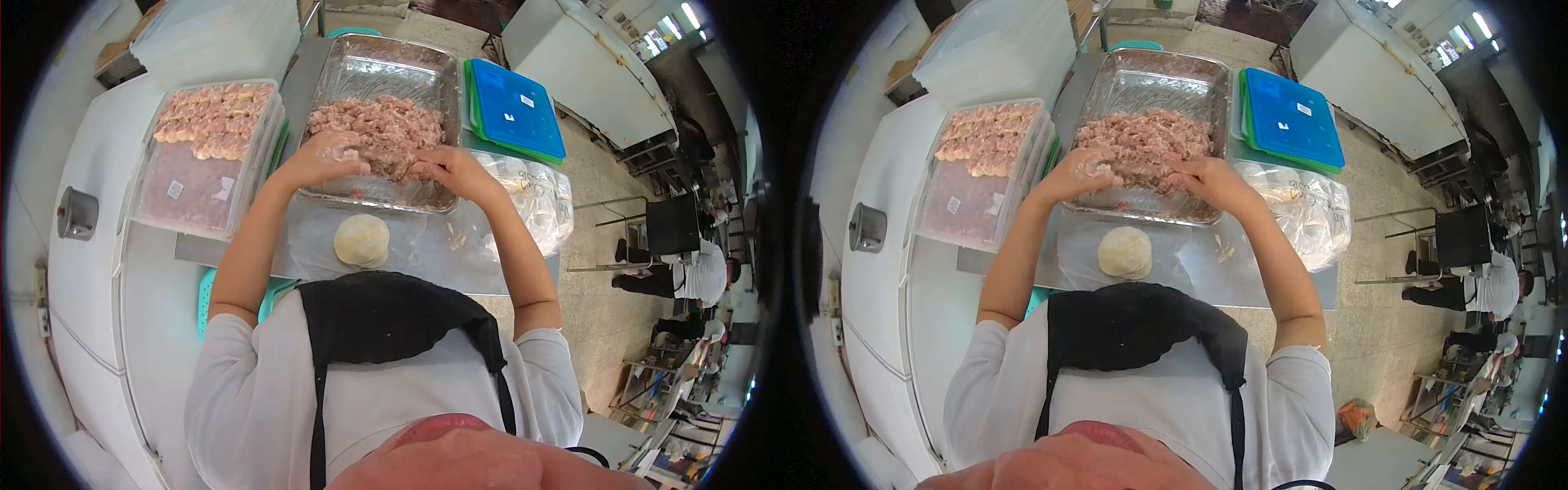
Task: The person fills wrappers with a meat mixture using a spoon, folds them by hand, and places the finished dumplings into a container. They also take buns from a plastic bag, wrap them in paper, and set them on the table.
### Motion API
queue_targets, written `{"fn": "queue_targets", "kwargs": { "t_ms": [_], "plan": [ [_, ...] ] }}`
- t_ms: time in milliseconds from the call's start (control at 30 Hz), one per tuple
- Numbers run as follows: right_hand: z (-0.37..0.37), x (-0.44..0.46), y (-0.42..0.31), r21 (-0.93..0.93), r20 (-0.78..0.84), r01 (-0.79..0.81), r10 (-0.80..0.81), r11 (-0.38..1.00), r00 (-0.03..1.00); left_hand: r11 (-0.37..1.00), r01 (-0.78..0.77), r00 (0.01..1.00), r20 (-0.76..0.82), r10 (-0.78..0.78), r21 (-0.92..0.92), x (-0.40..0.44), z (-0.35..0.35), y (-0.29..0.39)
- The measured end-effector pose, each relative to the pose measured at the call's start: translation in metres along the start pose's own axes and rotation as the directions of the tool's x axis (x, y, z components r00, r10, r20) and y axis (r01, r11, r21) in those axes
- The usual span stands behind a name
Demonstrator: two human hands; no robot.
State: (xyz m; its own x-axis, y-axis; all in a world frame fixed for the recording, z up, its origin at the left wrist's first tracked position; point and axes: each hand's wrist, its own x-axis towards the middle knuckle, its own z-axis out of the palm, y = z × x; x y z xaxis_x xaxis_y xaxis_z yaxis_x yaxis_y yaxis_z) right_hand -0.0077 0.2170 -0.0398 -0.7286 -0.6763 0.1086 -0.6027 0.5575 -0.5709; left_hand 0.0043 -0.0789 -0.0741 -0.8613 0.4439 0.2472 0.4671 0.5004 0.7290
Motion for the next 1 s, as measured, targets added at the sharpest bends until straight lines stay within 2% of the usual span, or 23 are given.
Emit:
{"fn": "queue_targets", "kwargs": {
  "t_ms": [33,67,100,133,167,200,267,300,367,400,467,500,533,567,600,633,667,700,767,800,833,867,1000],
  "plan": [
    [-0.001,-0.004,-0.004,-0.001,-0.008,-0.001,0.001,1.000,1.000,0.963,0.185,0.982,0.061,-0.176,-0.197,0.004,0.000,0.000],
    [0.001,-0.008,-0.011,-0.150,-0.117,-0.080,0.063,0.986,0.991,0.855,0.363,0.932,0.147,-0.332,-0.371,0.008,-0.001,0.000],
    [0.002,-0.009,-0.021,-0.285,-0.230,-0.169,0.103,0.944,0.968,0.859,0.356,0.934,0.139,-0.328,-0.368,0.010,0.003,-0.008],
    [0.018,-0.009,-0.013,-0.242,-0.344,0.004,-0.090,0.970,0.935,0.856,0.384,0.923,0.140,-0.358,-0.347,0.010,0.009,-0.017],
    [0.030,-0.005,-0.003,-0.245,-0.344,0.012,-0.098,0.970,0.934,0.850,0.413,0.911,0.140,-0.389,-0.328,0.010,0.013,-0.027],
    [0.040,-0.003,0.005,-0.237,-0.298,-0.002,-0.071,0.971,0.952,0.849,0.414,0.910,0.137,-0.391,-0.328,0.011,0.013,-0.023],
    [0.056,-0.003,0.037,-0.213,-0.206,-0.102,0.057,0.972,0.977,0.941,0.312,0.950,0.026,-0.312,-0.134,0.010,0.017,-0.005],
    [0.048,-0.007,0.045,-0.216,-0.202,-0.097,0.052,0.972,0.978,0.940,0.312,0.950,0.020,-0.313,-0.136,0.008,0.015,0.003],
    [0.037,-0.017,0.057,-0.423,-0.077,-0.251,0.241,0.871,0.967,0.818,0.348,0.935,0.101,-0.341,-0.458,0.000,0.004,0.021],
    [0.026,-0.021,0.054,-0.424,-0.074,-0.244,0.235,0.872,0.969,0.818,0.349,0.934,0.095,-0.345,-0.458,-0.002,-0.005,0.033],
    [0.001,-0.033,0.030,-0.268,-0.072,-0.314,0.306,0.911,0.949,0.844,0.286,0.957,0.086,-0.278,-0.454,-0.008,-0.016,0.054],
    [-0.007,-0.036,0.019,-0.270,-0.066,-0.309,0.302,0.912,0.951,0.842,0.288,0.956,0.081,-0.283,-0.455,-0.009,-0.015,0.052],
    [-0.014,-0.039,0.007,-0.024,-0.122,-0.280,0.275,0.960,0.954,0.952,0.068,0.992,-0.081,-0.096,-0.298,-0.009,-0.014,0.049],
    [-0.019,-0.041,-0.004,0.222,-0.181,-0.222,0.264,0.949,0.947,0.985,-0.142,0.972,-0.201,0.120,-0.099,-0.008,-0.014,0.047],
    [-0.020,-0.041,-0.017,0.316,-0.108,-0.200,0.244,0.928,0.964,0.985,-0.141,0.972,-0.202,0.118,-0.101,-0.008,-0.013,0.047],
    [-0.011,-0.037,-0.026,0.314,-0.108,-0.202,0.246,0.928,0.963,0.985,-0.146,0.984,-0.115,0.135,-0.089,-0.006,-0.013,0.048],
    [0.001,-0.033,-0.036,0.247,-0.098,-0.123,0.151,0.961,0.984,0.985,-0.154,0.988,-0.027,0.152,-0.077,-0.005,-0.013,0.049],
    [0.008,-0.032,-0.041,0.181,-0.081,-0.041,0.057,0.983,0.995,0.984,-0.156,0.988,-0.025,0.155,-0.081,-0.003,-0.015,0.050],
    [0.007,-0.030,-0.030,0.207,-0.022,-0.052,0.057,0.977,0.998,0.988,-0.073,0.988,0.145,0.052,0.139,0.000,-0.019,0.053],
    [-0.008,-0.029,-0.033,0.051,-0.056,-0.022,0.025,0.998,0.998,0.987,-0.074,0.988,0.142,0.054,0.140,-0.004,-0.015,0.047],
    [-0.020,-0.028,-0.041,-0.107,-0.084,0.007,-0.016,0.994,0.996,1.000,0.014,0.997,0.072,-0.013,-0.009,-0.009,-0.010,0.039],
    [-0.026,-0.032,-0.057,-0.235,-0.146,-0.075,0.041,0.969,0.988,0.983,0.090,0.996,0.010,-0.090,-0.162,-0.013,-0.007,0.031],
    [-0.009,-0.033,-0.082,-0.231,-0.254,-0.010,-0.050,0.973,0.966,0.984,0.064,0.998,0.033,-0.059,-0.164,-0.012,-0.017,0.037]
  ]
}}
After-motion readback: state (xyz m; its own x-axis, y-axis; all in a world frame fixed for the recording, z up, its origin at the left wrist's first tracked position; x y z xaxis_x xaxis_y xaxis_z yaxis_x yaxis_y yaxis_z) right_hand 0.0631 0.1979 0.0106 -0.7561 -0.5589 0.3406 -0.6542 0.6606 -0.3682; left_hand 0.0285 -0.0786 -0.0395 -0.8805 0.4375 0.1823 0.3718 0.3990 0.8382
